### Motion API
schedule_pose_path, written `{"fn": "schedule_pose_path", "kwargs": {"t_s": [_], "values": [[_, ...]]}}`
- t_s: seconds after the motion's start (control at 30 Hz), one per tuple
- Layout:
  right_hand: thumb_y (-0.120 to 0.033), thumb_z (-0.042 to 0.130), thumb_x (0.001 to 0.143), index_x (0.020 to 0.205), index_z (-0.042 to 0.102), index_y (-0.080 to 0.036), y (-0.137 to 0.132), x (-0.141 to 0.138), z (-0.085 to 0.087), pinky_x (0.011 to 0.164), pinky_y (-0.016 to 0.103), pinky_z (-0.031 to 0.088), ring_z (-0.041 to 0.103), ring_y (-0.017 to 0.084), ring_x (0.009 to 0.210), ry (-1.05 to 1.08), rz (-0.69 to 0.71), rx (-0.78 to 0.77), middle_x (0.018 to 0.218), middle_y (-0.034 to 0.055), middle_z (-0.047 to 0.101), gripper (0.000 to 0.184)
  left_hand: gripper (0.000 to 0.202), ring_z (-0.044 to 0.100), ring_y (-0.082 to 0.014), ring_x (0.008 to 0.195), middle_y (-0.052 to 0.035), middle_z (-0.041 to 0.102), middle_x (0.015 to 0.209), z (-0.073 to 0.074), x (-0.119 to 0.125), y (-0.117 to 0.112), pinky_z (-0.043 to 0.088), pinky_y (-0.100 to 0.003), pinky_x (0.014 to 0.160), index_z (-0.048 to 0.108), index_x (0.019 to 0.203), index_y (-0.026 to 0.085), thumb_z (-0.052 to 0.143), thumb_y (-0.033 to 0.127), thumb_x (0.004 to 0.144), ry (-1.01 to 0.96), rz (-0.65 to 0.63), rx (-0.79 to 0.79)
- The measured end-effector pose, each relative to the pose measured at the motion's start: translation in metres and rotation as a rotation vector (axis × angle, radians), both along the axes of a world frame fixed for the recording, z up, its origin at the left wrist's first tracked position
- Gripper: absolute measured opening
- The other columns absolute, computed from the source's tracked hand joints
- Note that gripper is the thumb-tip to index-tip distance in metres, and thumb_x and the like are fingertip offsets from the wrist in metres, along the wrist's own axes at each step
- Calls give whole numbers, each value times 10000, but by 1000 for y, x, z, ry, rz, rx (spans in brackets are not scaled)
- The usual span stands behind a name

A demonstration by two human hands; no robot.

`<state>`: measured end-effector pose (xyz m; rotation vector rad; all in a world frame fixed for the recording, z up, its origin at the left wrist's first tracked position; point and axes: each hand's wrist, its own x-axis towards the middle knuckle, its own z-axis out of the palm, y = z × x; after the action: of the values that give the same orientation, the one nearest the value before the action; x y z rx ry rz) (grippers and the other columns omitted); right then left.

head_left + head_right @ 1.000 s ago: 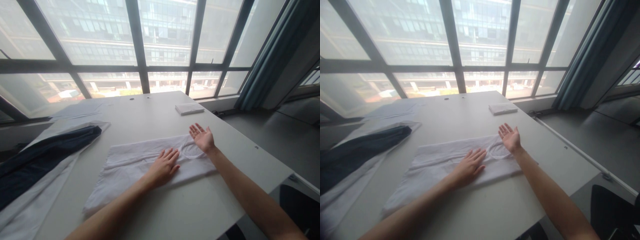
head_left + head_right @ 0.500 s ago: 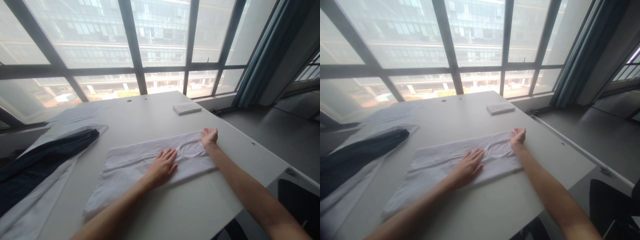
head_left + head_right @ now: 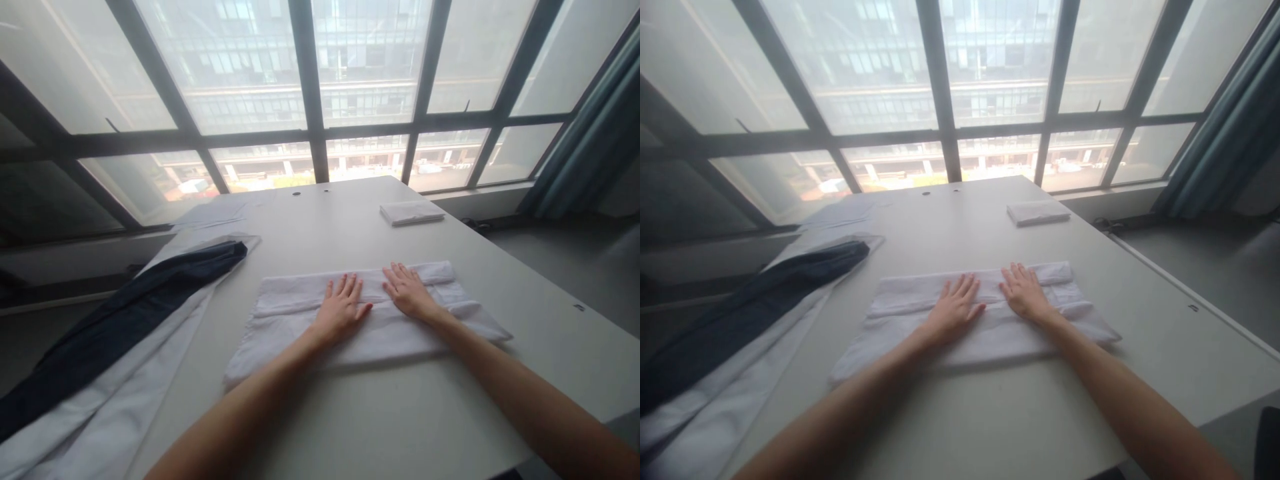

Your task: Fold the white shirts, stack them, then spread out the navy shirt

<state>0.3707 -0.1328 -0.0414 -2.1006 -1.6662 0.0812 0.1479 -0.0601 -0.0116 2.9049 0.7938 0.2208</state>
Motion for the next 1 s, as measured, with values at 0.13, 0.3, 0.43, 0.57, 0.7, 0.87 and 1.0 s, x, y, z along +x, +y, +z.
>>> {"fn": "schedule_pose_path", "kwargs": {"t_s": [0.13, 0.3, 0.43, 0.57, 0.7, 0.87, 1.0], "values": [[-459, 361, 1030, 1526, 463, -168, -1, 1, -7, 1229, 572, 188, 256, 337, 1535, -104, 1, -96, 1634, 167, 343, 583, 795, 136, -356, 1559, -148, 211, 1679, -4, -15, 16, 125, -626, 1229, 315, 1602, 160, 223, 688, 1015, 44, 99, -23], [-435, 347, 1038, 1540, 444, -145, -1, 2, -5, 1231, 565, 180, 243, 336, 1539, -139, 9, -112, 1640, 185, 322, 588, 756, 143, -358, 1558, -136, 188, 1684, -5, -64, 52, 164, -649, 1205, 262, 1624, 198, 174, 659, 1030, 87, 267, -39], [-422, 324, 1049, 1560, 412, -148, -2, 0, 0, 1239, 529, 171, 225, 317, 1546, -180, -1, -172, 1653, 172, 301, 587, 737, 133, -330, 1564, -131, 154, 1690, 1, -119, 78, 161, -608, 1224, 237, 1631, 156, 149, 600, 1049, 183, 434, -15], [-428, 301, 1056, 1573, 392, -149, -3, -2, 4, 1241, 523, 172, 208, 310, 1552, -202, -1, -202, 1662, 165, 281, 594, 708, 121, -323, 1567, -125, 138, 1692, 1, -162, 91, 167, -623, 1218, 219, 1635, 151, 165, 554, 1055, 209, 543, -27], [-435, 301, 1056, 1577, 387, -156, -3, -2, 4, 1244, 514, 173, 206, 305, 1553, -202, -3, -207, 1663, 158, 280, 598, 646, 178, -302, 1559, -131, 267, 1661, -3, -182, 102, 147, -597, 1232, 322, 1599, 132, 200, 468, 1061, 29, 579, -112], [-435, 298, 1057, 1567, 404, -148, -3, -2, 3, 1238, 526, 191, 226, 313, 1546, -199, -10, -200, 1656, 164, 296, 595, 592, 480, -241, 1419, -167, 536, 1502, 13, -189, 113, 336, -372, 1197, 540, 1444, 60, 280, 374, 1015, -378, 656, -162], [-428, 302, 1057, 1560, 414, -140, -3, -1, 2, 1234, 528, 205, 240, 318, 1542, -204, -7, -192, 1650, 169, 309, 590, 487, 650, -245, 1198, -126, 687, 1310, 24, -183, 105, 466, -336, 1072, 683, 1262, 122, 421, 328, 906, -425, 555, -61]]}}
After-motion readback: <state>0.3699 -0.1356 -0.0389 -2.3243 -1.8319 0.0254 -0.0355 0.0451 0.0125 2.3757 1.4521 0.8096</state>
